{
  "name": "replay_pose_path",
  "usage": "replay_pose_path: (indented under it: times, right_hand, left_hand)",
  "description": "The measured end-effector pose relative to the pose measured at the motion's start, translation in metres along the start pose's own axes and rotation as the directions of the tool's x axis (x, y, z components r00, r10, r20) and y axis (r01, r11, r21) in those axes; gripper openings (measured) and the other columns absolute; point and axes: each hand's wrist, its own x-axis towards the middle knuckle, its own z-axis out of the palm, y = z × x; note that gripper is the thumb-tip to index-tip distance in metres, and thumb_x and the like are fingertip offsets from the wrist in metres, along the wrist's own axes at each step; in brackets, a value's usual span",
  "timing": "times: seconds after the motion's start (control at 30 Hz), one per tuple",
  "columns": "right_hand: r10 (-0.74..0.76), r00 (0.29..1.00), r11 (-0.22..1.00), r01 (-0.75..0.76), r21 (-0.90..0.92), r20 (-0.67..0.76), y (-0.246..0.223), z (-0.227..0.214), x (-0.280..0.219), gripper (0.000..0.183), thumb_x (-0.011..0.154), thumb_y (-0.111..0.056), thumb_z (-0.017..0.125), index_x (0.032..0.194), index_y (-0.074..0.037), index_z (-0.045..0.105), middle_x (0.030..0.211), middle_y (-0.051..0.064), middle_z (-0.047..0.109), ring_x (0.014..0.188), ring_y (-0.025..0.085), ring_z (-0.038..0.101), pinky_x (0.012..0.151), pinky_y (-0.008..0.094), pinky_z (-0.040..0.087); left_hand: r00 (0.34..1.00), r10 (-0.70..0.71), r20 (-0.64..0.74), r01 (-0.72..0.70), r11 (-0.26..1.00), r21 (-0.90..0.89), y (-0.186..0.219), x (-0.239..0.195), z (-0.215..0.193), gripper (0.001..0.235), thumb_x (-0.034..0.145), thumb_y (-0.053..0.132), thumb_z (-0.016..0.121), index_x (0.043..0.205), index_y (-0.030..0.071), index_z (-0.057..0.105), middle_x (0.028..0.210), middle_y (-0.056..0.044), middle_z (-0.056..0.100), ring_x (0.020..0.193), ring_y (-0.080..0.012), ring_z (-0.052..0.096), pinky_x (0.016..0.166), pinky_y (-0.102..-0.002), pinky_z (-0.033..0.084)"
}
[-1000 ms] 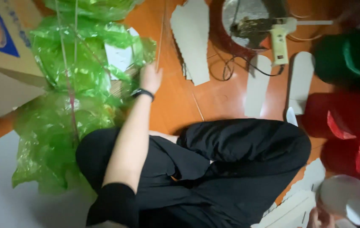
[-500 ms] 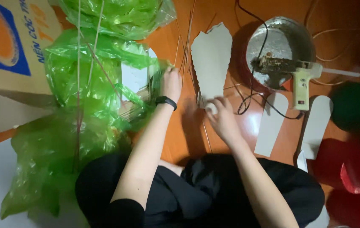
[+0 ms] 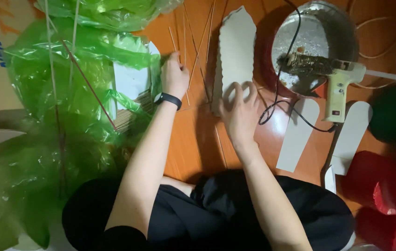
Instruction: Gluing thin sticks onto leaf-shaped cardboard cutouts using a hot glue gun
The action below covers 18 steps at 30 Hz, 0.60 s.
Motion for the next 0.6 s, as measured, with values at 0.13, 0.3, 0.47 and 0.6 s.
replay_pose_path:
  times: [0.13,0.3,0.47,0.6]
  right_hand:
    - [-0.049,0.999,0.997,0.050,-0.067,0.014,0.014,0.010,-0.011,0.053,0.080,-0.041,0.073,0.125,-0.018,0.058,0.125,0.012,0.046,0.104,0.041,0.060,0.066,0.058,0.059]
    - [0.026,0.993,0.979,-0.002,-0.203,0.116,0.017,0.022,-0.015,0.059,0.077,-0.048,0.072,0.127,-0.022,0.056,0.128,0.011,0.044,0.103,0.039,0.060,0.076,0.055,0.055]
    - [0.002,0.990,0.976,0.028,-0.217,0.138,-0.006,0.017,-0.030,0.065,0.074,-0.048,0.074,0.130,-0.020,0.054,0.129,0.016,0.044,0.102,0.041,0.060,0.071,0.052,0.058]
    - [-0.032,0.960,0.967,0.100,-0.235,0.279,-0.033,0.014,-0.068,0.072,0.074,-0.053,0.073,0.135,-0.022,0.049,0.132,0.019,0.043,0.098,0.040,0.063,0.066,0.052,0.059]
  left_hand:
    - [0.993,0.043,-0.109,-0.033,0.995,0.090,0.025,-0.015,-0.020,0.039,0.084,-0.002,0.059,0.123,0.001,0.054,0.108,-0.024,0.062,0.101,-0.0455,0.064,0.084,-0.055,0.055]
    - [0.916,0.391,-0.089,-0.335,0.869,0.364,0.011,-0.015,0.040,0.024,0.079,-0.001,0.067,0.102,-0.001,0.061,0.097,-0.018,0.058,0.093,-0.0389,0.064,0.067,-0.044,0.060]
    - [0.920,0.383,-0.079,-0.289,0.802,0.523,-0.017,-0.007,0.055,0.006,0.082,-0.001,0.060,0.086,0.001,0.063,0.080,-0.011,0.058,0.071,-0.0302,0.068,0.050,-0.041,0.059]
    - [0.971,0.223,-0.083,-0.158,0.865,0.477,-0.024,-0.006,0.036,0.017,0.088,0.002,0.048,0.092,-0.002,0.064,0.087,-0.019,0.066,0.071,-0.0369,0.071,0.055,-0.050,0.058]
